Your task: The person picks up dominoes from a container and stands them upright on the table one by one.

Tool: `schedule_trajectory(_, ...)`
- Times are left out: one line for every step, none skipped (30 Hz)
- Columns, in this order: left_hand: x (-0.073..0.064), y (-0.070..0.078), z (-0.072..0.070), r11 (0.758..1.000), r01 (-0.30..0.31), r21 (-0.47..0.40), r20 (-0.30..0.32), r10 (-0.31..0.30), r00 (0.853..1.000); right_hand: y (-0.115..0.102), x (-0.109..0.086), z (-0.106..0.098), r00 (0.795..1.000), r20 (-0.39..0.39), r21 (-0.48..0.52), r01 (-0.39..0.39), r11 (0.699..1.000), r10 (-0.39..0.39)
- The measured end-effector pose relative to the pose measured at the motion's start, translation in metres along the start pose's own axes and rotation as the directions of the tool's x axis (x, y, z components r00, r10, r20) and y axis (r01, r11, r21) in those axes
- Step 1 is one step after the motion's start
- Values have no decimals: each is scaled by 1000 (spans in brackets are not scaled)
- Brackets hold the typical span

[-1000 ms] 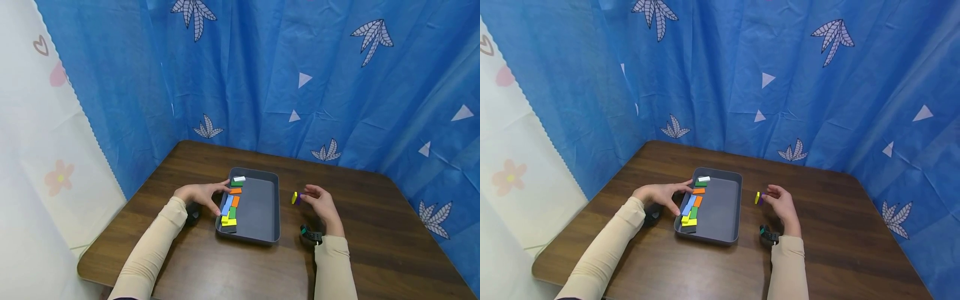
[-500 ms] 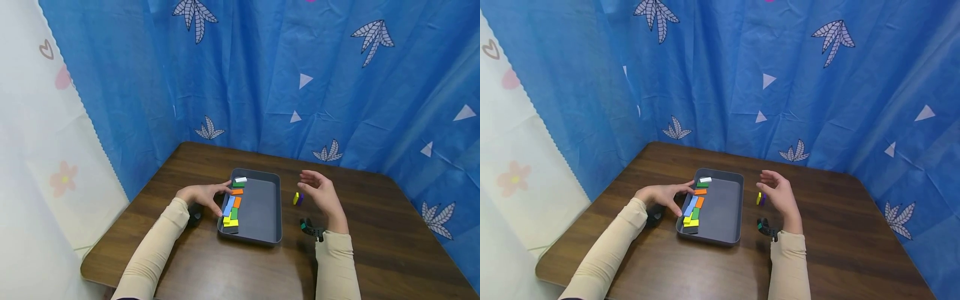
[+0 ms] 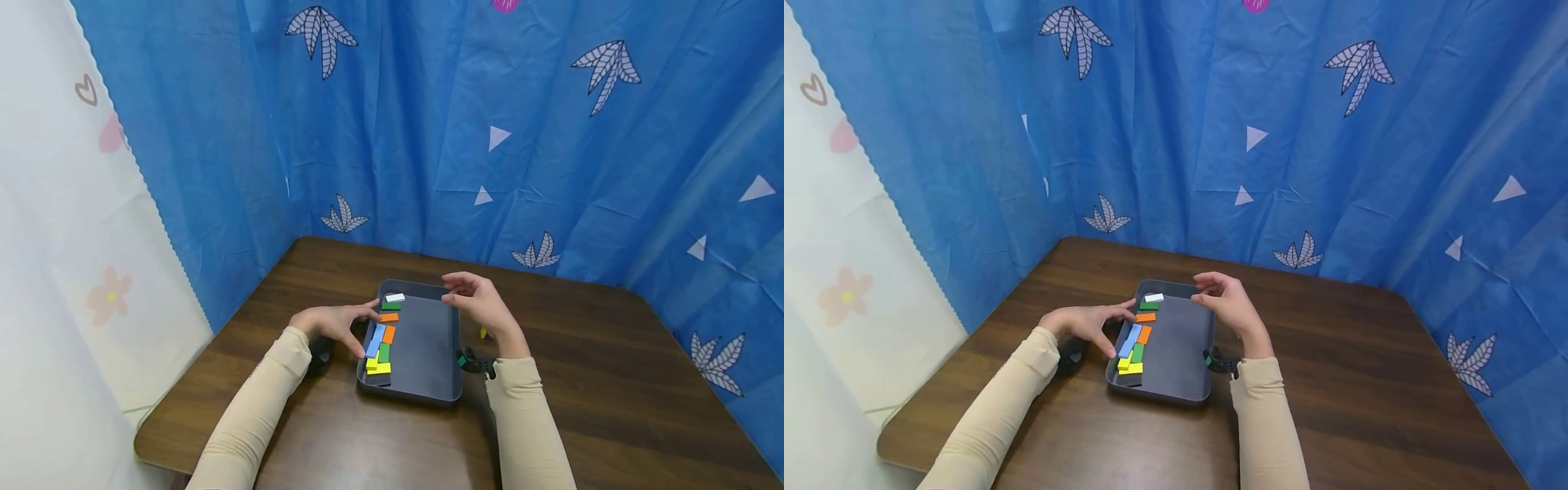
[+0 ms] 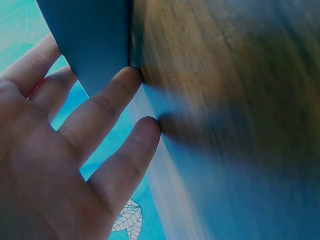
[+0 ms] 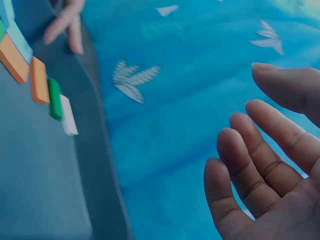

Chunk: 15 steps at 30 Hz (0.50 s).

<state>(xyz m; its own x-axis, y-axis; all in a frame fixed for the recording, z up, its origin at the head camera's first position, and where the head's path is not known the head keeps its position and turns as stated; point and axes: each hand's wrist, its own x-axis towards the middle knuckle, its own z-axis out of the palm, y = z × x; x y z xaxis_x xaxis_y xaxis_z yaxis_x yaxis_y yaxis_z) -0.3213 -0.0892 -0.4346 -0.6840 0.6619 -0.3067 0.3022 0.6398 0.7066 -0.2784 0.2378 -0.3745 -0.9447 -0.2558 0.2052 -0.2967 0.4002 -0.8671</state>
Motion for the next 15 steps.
schedule_trajectory(0, 0, 0, 1000, -1, 1, -4, 1, 1000, 0, 5, 5, 1000, 16, -9, -3, 1000, 3)
schedule_trajectory(1, 0, 0, 1000, -2, 5, -7, 2, 1000, 1, 9, 9, 1000, 31, -15, -4, 1000, 5)
schedule_trajectory(1, 0, 0, 1000, 0, 7, -8, 0, 1000, 2, 14, 14, 999, 47, -12, -10, 1000, 11)
schedule_trajectory(2, 0, 0, 1000, 2, 6, -7, -2, 1000, 5, 18, 18, 998, 60, -15, -11, 1000, 11)
schedule_trajectory(2, 0, 0, 1000, 2, 8, -7, -2, 1000, 7, 22, 22, 997, 76, -17, -9, 1000, 11)
schedule_trajectory(2, 0, 1, 1000, 4, 10, -7, -4, 1000, 10, 27, 27, 996, 94, -17, -9, 1000, 11)
schedule_trajectory(2, 0, 1, 1000, 8, 12, -6, -8, 1000, 13, 31, 31, 993, 114, -13, -6, 1000, 8)
schedule_trajectory(2, -1, 1, 1000, 10, 10, -5, -10, 1000, 15, 34, 36, 991, 134, -6, -5, 1000, 6)
schedule_trajectory(2, -1, 1, 1000, 11, 9, -4, -11, 1000, 18, 38, 40, 988, 155, 2, -6, 1000, 6)
schedule_trajectory(2, -1, 2, 1000, 9, 11, -3, -9, 1000, 20, 42, 44, 984, 178, 11, -2, 1000, 0)
schedule_trajectory(1, -1, 2, 1000, 6, 10, -5, -6, 1000, 22, 45, 48, 979, 203, 31, -10, 999, 4)
schedule_trajectory(1, -1, 1, 1000, 3, 7, -6, -3, 1000, 24, 47, 52, 975, 223, 44, -21, 999, 10)
schedule_trajectory(1, -2, 1, 1000, -3, 4, -6, 3, 1000, 26, 50, 56, 971, 240, 57, -34, 998, 19)
schedule_trajectory(1, -2, 1, 1000, -8, 2, -7, 8, 1000, 27, 52, 59, 967, 251, 64, -54, 996, 37)
schedule_trajectory(1, -2, 1, 1000, -12, 5, -8, 12, 1000, 29, 54, 62, 964, 259, 65, -71, 995, 52)
